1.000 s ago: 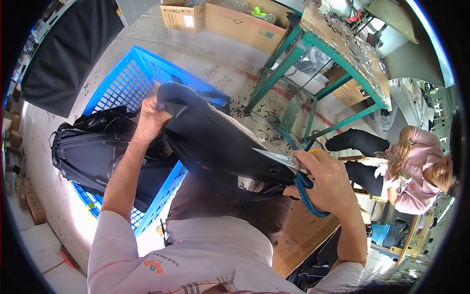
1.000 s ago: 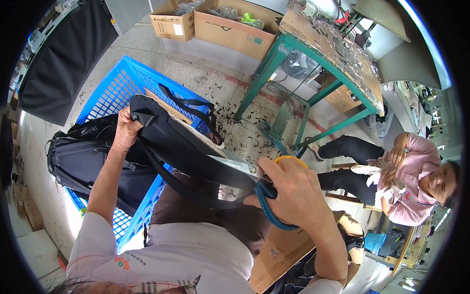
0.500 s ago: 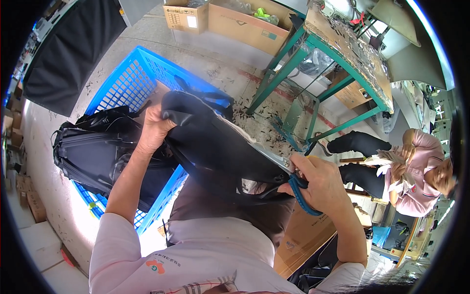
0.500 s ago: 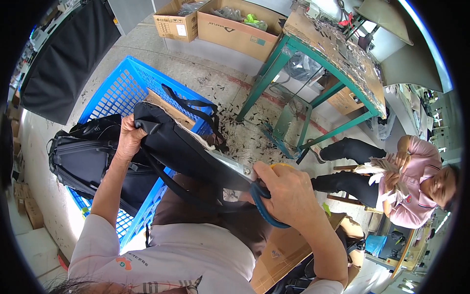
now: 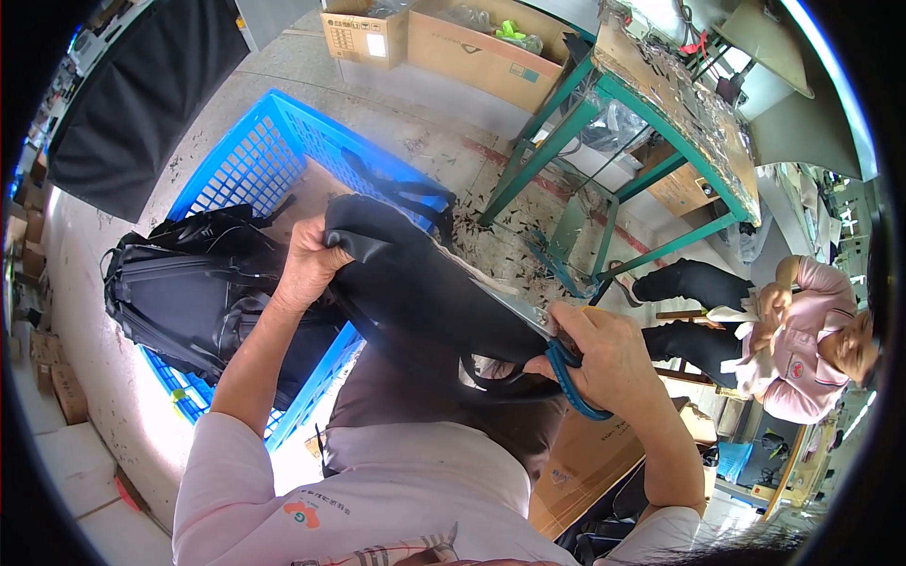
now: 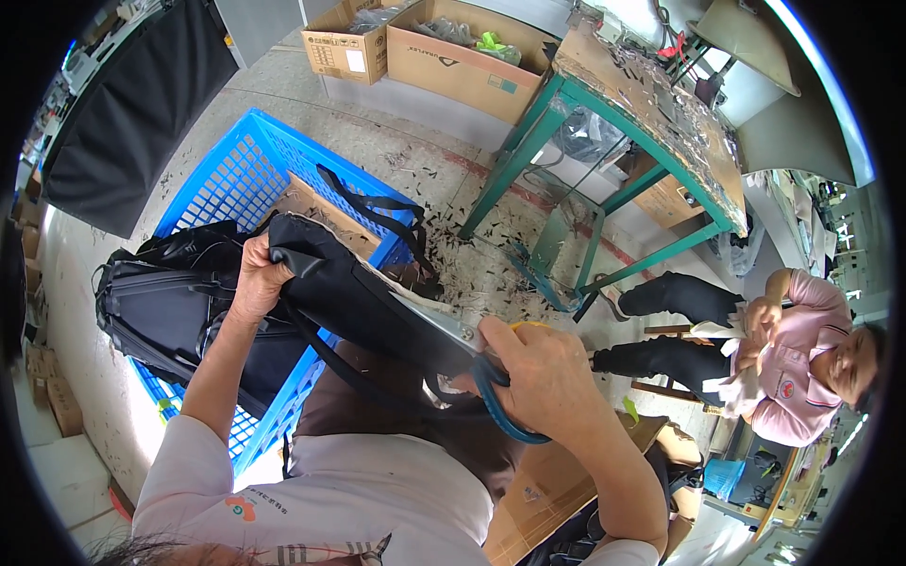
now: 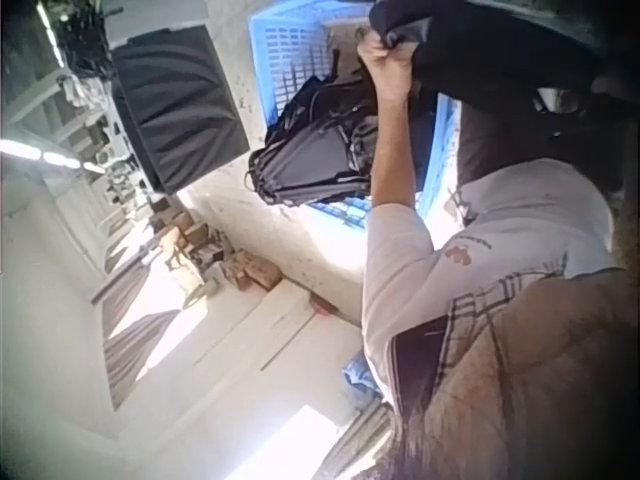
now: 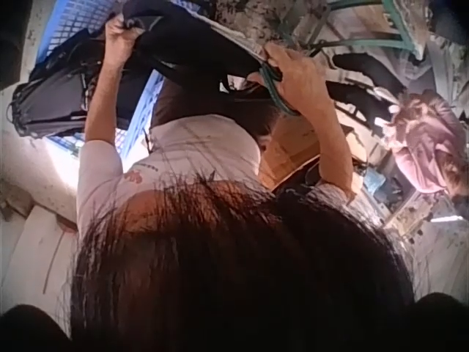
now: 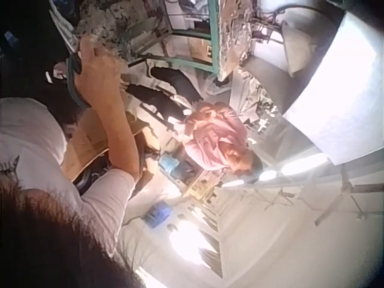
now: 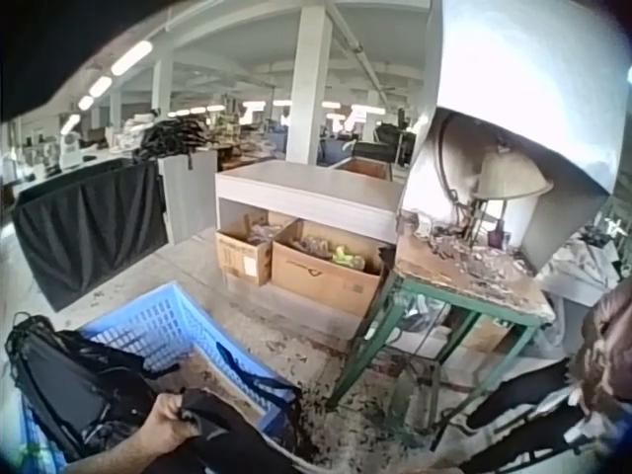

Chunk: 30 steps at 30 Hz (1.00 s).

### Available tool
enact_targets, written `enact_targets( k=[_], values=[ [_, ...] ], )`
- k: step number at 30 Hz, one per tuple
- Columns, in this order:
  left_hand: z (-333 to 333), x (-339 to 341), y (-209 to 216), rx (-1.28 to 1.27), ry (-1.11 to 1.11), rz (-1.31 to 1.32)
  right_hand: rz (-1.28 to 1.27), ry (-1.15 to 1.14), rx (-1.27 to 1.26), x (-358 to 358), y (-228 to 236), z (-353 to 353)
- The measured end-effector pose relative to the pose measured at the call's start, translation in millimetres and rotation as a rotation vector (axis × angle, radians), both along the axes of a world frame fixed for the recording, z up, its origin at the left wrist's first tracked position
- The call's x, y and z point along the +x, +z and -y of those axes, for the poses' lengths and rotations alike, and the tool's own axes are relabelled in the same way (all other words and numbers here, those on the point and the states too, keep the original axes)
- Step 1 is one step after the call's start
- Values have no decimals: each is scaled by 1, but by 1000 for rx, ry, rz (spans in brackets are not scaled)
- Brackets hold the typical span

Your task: The recorder is using scissors to trim excess material from black fabric bags.

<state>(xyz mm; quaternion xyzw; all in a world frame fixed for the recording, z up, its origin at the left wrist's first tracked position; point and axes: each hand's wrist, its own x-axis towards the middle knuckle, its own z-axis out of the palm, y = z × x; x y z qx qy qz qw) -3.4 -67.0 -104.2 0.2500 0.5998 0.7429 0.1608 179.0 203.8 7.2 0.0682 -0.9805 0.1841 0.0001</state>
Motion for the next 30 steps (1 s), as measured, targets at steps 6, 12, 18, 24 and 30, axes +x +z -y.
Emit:
enact_targets(
  k=[6, 12, 18, 24, 30],
  values=[
    [-4, 4, 1, 12, -21, 51, -39, 3, -16, -7, 3, 3],
    [-3, 8, 1, 39, -28, 45, -57, 18, -20, -15, -1, 6],
    [-2, 7, -1, 30, -39, 64, -17, 19, 8, -13, -6, 7],
    [-2, 11, 1, 36, -47, 72, -132, 38, -7, -26, -7, 13],
    [2, 12, -4, 56, -43, 93, -64, 62, 29, -21, -14, 13]
  ],
)
